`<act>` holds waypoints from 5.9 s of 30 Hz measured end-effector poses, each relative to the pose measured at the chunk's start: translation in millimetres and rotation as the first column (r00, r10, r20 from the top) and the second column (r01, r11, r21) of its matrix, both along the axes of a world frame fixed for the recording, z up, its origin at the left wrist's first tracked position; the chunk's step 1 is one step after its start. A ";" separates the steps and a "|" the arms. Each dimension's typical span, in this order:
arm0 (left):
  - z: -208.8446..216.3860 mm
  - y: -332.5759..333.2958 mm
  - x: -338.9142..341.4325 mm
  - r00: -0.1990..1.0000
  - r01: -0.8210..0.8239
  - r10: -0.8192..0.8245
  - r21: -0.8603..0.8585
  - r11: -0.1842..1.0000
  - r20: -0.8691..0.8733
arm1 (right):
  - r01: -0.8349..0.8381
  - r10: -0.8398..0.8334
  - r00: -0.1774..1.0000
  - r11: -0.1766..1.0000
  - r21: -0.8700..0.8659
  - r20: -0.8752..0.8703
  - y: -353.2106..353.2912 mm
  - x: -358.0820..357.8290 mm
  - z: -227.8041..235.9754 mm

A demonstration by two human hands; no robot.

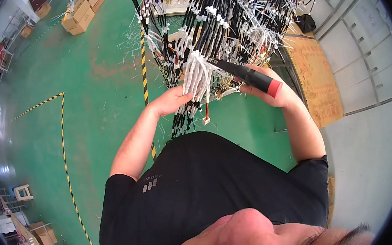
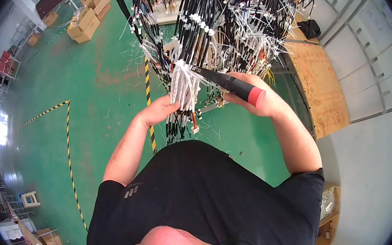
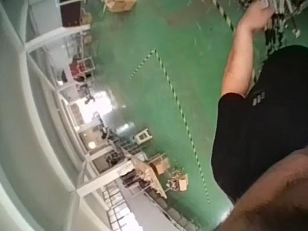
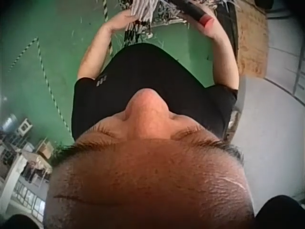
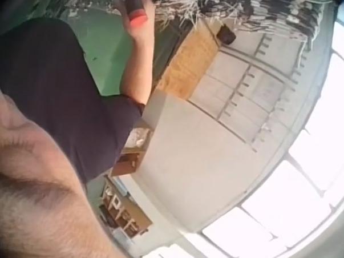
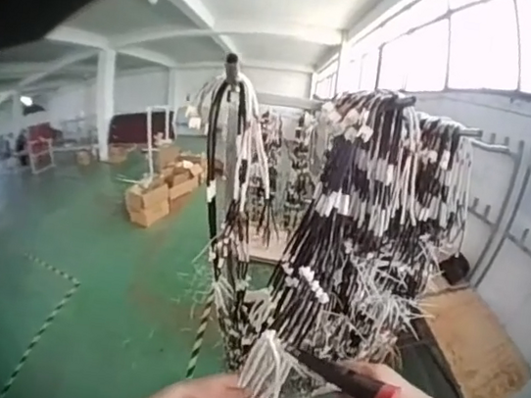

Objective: Tighten and trim cable ties on wire harness bundles using a specialized tensioning tool.

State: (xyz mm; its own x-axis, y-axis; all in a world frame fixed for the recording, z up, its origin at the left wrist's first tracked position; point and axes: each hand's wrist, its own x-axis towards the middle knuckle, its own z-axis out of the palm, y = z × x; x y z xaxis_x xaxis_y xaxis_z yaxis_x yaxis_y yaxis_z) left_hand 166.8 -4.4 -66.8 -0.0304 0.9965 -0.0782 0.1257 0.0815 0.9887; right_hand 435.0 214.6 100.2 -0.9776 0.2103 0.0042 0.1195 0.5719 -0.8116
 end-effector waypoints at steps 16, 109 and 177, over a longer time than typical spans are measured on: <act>-0.6 -0.1 0.5 0.981 0.036 -0.034 -0.007 0.999 0.190 | -0.051 0.061 0.997 0.986 0.158 -0.056 -11.9 -0.1 12.1; 31.8 -15.2 -1.8 0.990 -0.076 0.071 -0.043 0.996 -0.124 | 0.155 -0.156 0.987 0.914 0.375 -0.028 -35.0 -23.1 -20.9; 12.5 -7.4 -23.0 0.920 -0.003 -0.011 0.036 0.999 0.391 | 0.162 -0.114 0.944 0.978 0.134 -0.311 1.3 3.7 -67.6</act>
